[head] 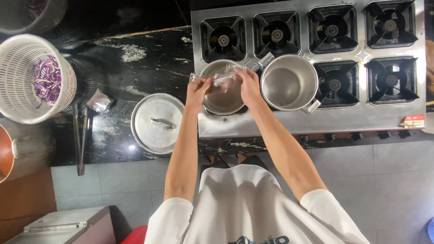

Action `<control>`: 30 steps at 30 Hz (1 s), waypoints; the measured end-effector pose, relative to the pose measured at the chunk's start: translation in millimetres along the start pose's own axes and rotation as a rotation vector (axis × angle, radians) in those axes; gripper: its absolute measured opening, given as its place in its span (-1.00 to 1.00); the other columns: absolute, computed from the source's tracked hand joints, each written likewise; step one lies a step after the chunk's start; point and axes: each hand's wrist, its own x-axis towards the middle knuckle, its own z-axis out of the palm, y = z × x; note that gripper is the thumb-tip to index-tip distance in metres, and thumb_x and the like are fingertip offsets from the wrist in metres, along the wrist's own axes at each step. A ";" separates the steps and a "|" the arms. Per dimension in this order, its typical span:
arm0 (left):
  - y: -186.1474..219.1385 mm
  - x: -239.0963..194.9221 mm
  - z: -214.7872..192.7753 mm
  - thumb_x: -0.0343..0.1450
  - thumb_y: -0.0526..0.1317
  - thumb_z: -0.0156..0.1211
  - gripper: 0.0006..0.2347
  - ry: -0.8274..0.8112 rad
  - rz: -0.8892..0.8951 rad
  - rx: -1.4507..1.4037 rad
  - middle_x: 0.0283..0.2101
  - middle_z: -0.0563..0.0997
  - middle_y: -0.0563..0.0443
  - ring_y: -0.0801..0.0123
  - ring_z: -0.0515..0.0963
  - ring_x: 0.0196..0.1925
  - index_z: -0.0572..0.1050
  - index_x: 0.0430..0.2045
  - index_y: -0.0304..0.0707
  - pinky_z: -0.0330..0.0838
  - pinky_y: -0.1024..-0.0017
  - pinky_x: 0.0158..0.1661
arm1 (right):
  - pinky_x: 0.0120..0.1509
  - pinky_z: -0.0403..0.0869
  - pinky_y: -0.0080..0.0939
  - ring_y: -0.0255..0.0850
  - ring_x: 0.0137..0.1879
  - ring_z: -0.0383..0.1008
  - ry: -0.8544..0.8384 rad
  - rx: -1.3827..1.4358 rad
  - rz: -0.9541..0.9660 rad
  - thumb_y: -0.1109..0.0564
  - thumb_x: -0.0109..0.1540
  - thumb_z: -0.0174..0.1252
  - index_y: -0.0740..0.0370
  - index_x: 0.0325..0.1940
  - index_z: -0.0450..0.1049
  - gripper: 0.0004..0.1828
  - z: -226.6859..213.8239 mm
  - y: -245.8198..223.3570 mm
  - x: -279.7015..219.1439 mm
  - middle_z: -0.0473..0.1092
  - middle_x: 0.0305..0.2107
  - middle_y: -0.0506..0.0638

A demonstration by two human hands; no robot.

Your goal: Stirring a large pot of red sauce and preparing small pots with ingredients from plastic bags in a kitchen.

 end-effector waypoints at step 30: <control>78.7 -53.7 65.5 0.52 -0.26 0.13 -0.88 0.182 0.518 0.607 -0.43 0.60 -0.05 0.53 0.49 -0.42 0.50 -0.34 -0.37 0.39 0.48 -0.34 | 0.04 0.53 -0.27 -0.31 -0.11 0.45 0.018 -0.726 -0.474 0.29 0.36 0.25 0.33 -0.06 0.39 -0.84 34.8 -56.3 -76.7 0.47 -0.22 -0.01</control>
